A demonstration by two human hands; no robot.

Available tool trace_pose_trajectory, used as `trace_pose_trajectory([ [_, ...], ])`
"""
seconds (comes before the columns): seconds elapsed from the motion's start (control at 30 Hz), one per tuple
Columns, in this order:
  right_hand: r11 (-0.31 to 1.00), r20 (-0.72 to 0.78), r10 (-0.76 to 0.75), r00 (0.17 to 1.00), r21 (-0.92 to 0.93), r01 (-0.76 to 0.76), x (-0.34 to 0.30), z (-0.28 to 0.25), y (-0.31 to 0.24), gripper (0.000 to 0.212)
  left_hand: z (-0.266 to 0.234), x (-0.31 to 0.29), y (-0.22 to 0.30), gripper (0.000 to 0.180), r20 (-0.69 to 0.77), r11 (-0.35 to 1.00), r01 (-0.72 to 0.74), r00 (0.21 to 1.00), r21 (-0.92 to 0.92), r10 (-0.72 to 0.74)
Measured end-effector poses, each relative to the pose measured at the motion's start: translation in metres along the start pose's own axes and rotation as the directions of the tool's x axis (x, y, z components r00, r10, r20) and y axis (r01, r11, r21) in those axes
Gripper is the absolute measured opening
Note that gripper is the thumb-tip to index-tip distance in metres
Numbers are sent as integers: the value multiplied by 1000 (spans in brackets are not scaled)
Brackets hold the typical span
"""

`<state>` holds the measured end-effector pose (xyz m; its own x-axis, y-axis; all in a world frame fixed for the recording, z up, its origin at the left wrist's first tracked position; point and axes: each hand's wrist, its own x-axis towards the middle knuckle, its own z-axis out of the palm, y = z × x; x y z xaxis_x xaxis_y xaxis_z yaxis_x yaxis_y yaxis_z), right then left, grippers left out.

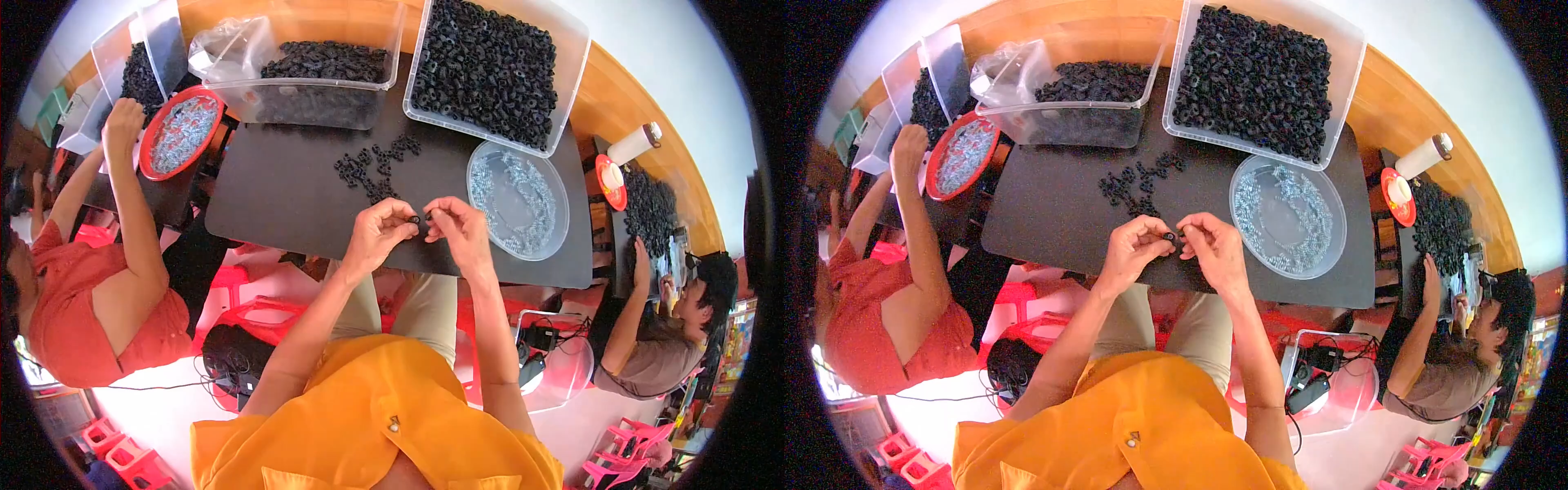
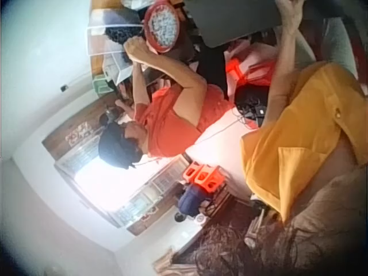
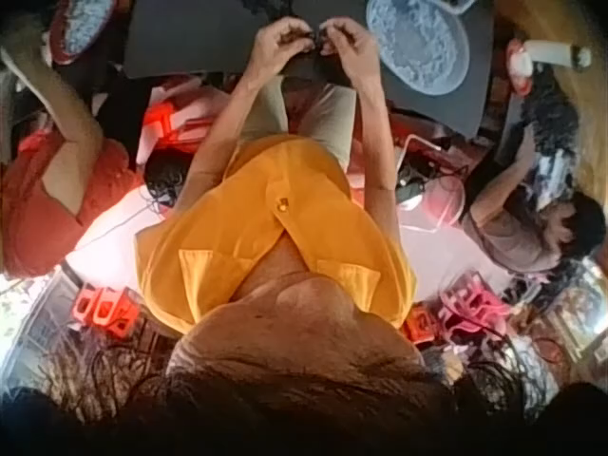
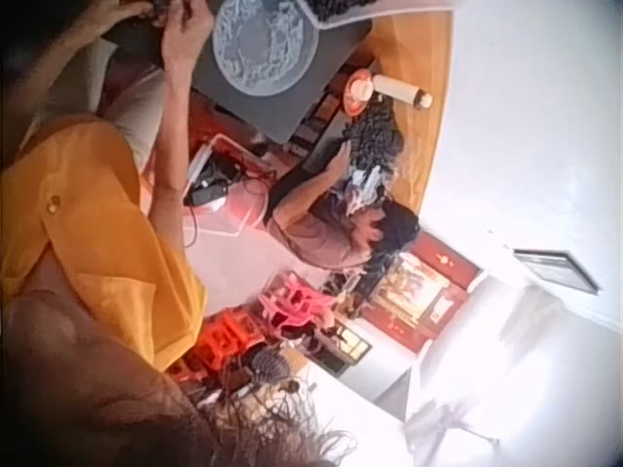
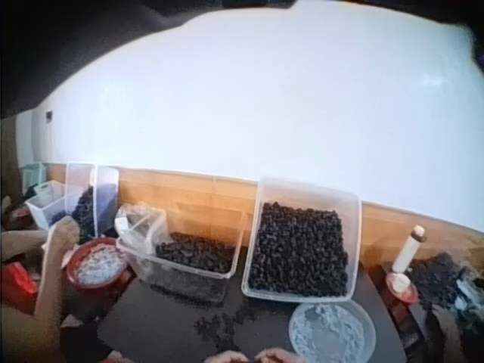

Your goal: The person is sorting small black plastic components from a large bin into a small circular dish at a workshop table.

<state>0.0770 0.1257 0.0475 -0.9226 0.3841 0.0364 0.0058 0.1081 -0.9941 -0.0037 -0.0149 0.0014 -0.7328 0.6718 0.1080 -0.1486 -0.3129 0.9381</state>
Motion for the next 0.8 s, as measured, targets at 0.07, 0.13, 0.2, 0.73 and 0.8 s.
trace_pose_trajectory([
  [0.07, 997, -15, -23, 1000, -69, 22, -3, 4, 4, 13, -1, 0, -1, 14, 23, 998, -11, 1000, 66, 10],
  [0.13, 992, -29, -39, 999, -121, 35, -5, 5, 5, 12, -1, -1, -4, 14, 17, 998, -14, 1000, 62, 13],
  [0.2, 984, -36, -58, 998, -170, 51, -6, 7, 3, 12, -2, -1, -4, 14, 5, 998, -19, 1000, 63, 19],
  [0.73, 894, -12, -244, 970, -391, 220, -13, 7, 4, 14, -2, -1, -9, 14, 15, 987, 12, 1000, 157, -14],
  [0.8, 879, 0, -244, 970, -423, 221, -14, 6, 2, 15, -2, -1, -9, 15, 16, 986, 14, 1000, 165, -16],
])
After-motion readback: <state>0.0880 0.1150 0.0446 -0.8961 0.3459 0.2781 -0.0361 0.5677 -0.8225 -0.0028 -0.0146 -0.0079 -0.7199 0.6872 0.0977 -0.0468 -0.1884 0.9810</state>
